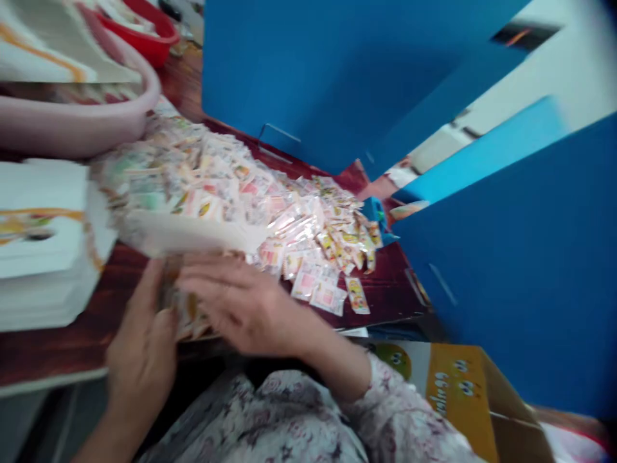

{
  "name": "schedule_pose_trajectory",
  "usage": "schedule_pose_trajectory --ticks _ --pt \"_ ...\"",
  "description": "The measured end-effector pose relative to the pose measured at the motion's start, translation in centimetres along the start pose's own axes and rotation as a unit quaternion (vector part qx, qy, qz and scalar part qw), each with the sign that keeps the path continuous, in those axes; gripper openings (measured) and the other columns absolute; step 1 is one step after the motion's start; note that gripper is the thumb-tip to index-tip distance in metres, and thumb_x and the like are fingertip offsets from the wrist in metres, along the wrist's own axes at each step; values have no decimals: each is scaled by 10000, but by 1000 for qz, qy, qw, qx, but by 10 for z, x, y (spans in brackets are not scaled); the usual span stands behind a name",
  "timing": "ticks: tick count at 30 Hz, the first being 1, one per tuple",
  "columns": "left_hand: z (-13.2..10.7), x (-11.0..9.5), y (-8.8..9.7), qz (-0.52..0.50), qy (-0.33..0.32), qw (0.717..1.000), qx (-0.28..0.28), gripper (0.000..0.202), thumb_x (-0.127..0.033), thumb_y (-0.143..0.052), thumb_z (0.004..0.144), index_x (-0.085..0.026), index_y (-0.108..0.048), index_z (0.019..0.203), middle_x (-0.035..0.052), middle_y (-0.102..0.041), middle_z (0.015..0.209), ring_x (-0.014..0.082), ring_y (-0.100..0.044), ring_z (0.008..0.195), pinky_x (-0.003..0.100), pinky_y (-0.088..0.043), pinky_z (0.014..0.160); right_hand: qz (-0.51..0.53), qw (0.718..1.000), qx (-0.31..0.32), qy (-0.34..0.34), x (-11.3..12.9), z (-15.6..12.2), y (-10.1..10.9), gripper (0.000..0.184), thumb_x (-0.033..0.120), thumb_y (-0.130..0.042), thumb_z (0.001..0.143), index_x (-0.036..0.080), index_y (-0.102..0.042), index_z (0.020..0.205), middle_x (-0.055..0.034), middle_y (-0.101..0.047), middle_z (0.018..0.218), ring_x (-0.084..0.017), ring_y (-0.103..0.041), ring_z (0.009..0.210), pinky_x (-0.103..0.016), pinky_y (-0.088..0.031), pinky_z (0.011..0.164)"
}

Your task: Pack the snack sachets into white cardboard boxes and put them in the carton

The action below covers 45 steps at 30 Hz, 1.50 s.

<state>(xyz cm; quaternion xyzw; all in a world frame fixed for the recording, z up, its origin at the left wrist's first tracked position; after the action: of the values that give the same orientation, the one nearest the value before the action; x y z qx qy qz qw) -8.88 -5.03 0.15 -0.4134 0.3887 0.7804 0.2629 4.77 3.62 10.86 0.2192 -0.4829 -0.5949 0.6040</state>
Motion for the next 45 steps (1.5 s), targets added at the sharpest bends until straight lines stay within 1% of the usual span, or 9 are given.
schedule_pose_trajectory --ticks 4,9,17,23,27,33,36,41,45 --pt "7 -12 5 -69 6 998 3 539 -350 -416 1038 -257 -341 1564 61 -437 1592 210 -453 1446 352 -391 1204 9 994 108 10 -11 17 -18 326 223 -469 1006 115 -669 1239 -122 -650 1367 -216 -495 1389 -441 -393 1202" --pt "6 -8 6 -65 -6 998 -10 534 -345 -394 1055 -255 -305 1574 91 -390 1616 194 -389 1486 361 -358 1225 18 992 120 12 -10 17 -37 354 192 -502 967 196 -661 1283 -97 -634 1390 -261 -498 1369 -545 -390 1159" --pt "9 -12 10 36 -137 990 -26 464 -210 -417 1038 -226 -440 1501 101 -495 1546 204 -431 1462 452 -401 1212 40 996 81 11 -9 17 -41 349 161 -507 936 212 -691 1228 -94 -705 1247 -255 -539 1315 -552 -409 1144" --pt "9 -15 15 163 -208 964 -23 465 -257 -460 1018 -135 -479 1465 151 -560 1480 258 -409 1475 519 -344 1231 108 994 -14 13 -17 11 -40 326 155 -523 921 220 -718 1174 -93 -724 1201 -248 -587 1282 -516 -483 1104" --pt "6 -21 13 166 -173 970 -40 444 -192 -427 1004 -122 -519 1433 152 -597 1443 254 -480 1427 494 -372 1219 118 989 -84 -42 -21 4 -37 326 163 -483 962 217 -698 1202 -107 -709 1243 -218 -654 1189 -435 -536 1044" --pt "4 -19 12 81 -38 994 -66 516 -161 -438 961 -174 -479 1475 111 -633 1409 200 -630 1279 367 -519 1107 21 998 -56 -24 -23 15 -42 358 173 -461 986 237 -649 1284 -82 -744 1119 -204 -699 1017 -369 -573 922" --pt "4 -19 13 80 -49 993 -71 469 -143 -420 957 -164 -568 1401 106 -656 1379 195 -635 1273 369 -510 1115 -32 999 -31 -3 -26 28 -45 363 146 -454 983 233 -659 1271 -73 -741 1023 -187 -678 894 -317 -564 822" --pt "2 -20 13 96 -83 986 -110 432 -133 -460 958 -182 -613 1359 87 -686 1339 181 -659 1238 335 -520 1108 -126 992 28 13 -26 41 -45 236 118 -475 974 150 -709 965 -111 -711 1003 -219 -638 923 -325 -516 803" --pt "1 -22 13 104 -118 975 -154 369 -107 -498 949 -156 -683 1265 110 -715 1284 181 -692 1184 316 -545 1081 -170 984 52 24 -21 44 -44 210 131 -473 994 136 -679 1040 -125 -690 1136 -219 -620 985 -307 -462 764"
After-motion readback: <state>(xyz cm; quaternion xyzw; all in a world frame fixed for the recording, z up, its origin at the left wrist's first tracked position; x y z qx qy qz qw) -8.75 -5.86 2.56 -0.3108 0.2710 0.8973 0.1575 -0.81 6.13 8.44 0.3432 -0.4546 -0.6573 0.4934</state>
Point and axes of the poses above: each hand's wrist, its own z-axis towards the middle knuckle, its own y-axis out of the back of the hand, x = y × z, the point moved 2 cm from there along z, towards the middle knuckle
